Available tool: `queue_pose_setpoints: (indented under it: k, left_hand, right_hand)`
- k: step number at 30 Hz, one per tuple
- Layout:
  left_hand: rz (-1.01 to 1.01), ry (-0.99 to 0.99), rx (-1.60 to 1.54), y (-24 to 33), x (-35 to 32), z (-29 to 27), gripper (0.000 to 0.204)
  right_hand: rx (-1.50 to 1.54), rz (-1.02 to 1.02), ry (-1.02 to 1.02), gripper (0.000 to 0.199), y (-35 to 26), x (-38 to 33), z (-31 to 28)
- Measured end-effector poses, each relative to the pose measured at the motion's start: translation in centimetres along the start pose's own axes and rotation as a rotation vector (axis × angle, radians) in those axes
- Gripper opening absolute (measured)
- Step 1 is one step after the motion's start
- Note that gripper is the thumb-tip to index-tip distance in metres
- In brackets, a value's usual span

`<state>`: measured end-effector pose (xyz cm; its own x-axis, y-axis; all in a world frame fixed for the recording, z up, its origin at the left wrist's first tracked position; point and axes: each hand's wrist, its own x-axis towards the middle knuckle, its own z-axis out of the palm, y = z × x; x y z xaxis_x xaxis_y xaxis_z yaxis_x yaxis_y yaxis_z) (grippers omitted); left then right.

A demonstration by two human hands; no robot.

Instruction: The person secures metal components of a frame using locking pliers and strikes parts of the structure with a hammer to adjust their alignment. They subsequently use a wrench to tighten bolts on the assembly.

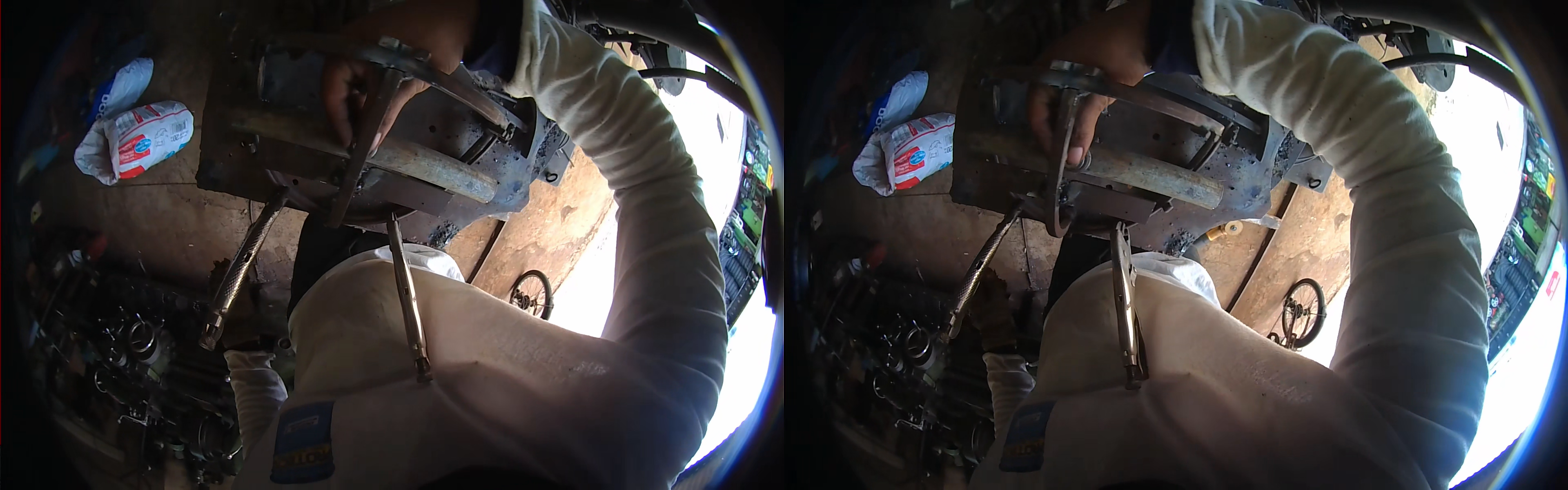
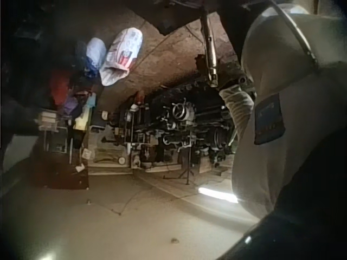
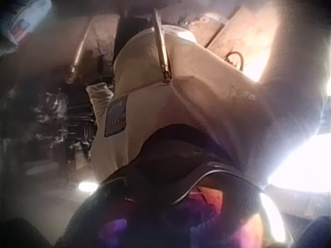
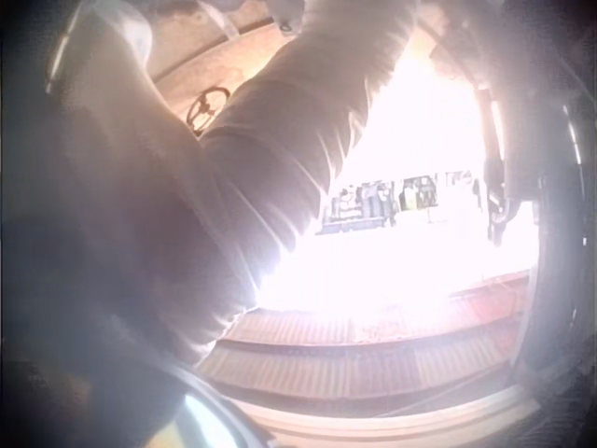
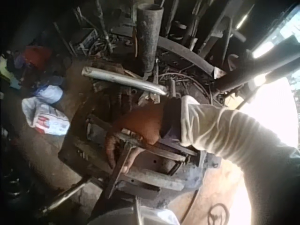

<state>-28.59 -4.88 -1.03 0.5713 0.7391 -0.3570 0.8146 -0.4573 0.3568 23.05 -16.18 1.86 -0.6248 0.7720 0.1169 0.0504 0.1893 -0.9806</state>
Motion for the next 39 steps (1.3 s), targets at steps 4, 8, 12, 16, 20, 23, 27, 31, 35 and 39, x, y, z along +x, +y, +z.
queue_pose_setpoints:
  k: [4, 8, 12, 16, 20, 23, 27, 31, 35, 39]
  left_hand:
    - [-0.031, -0.008, 0.010, 0.0, -0.3, -0.1, 0.024]
    - [-0.078, -0.035, 0.007, 0.1, -0.4, 0.0, 0.026]
    - [-0.209, -0.112, -0.028, 0.5, -0.5, -0.4, 0.028]
    - [-0.120, -0.123, 0.074, -1.5, -1.8, 0.3, 0.032]
    - [-0.055, 0.058, 0.120, -1.2, -1.5, 0.6, 0.031]
    - [-0.174, 0.035, -0.027, 0.1, -0.6, 0.5, 0.033]
    - [-0.319, -0.147, 0.216, 3.4, 0.6, -0.5, 0.035]
    - [0.067, -0.047, 0.574, -0.8, -1.0, 0.2, 0.032]
    - [0.102, 0.000, 0.102, 1.1, 0.6, 0.4, 0.027]
    - [0.572, 0.035, 1.001, -0.7, -0.6, -0.2, 0.026]
  right_hand:
    - [-0.090, -0.023, 0.097, 0.029, -0.6, -0.7, 1.1]
    - [-0.164, -0.036, 0.177, 0.031, -1.0, -1.3, 1.7]
    - [-0.212, -0.054, 0.254, 0.033, -1.2, -1.7, 2.0]
    - [-0.250, -0.066, 0.326, 0.036, -0.7, -1.6, 2.4]
    - [-0.647, -0.063, 0.403, 0.035, 0.3, -2.7, 1.9]
    - [0.074, 0.397, 0.796, 0.033, -5.1, -3.8, 2.3]
    - [0.266, 0.602, 1.167, 0.032, -6.2, -7.4, 4.2]
    - [0.113, 0.271, 0.861, 0.033, -3.4, -6.8, 5.3]
    - [0.047, 0.209, 0.711, 0.032, -3.3, -5.5, 5.2]
    - [0.103, 0.095, 0.519, 0.031, -1.5, -2.8, 4.5]
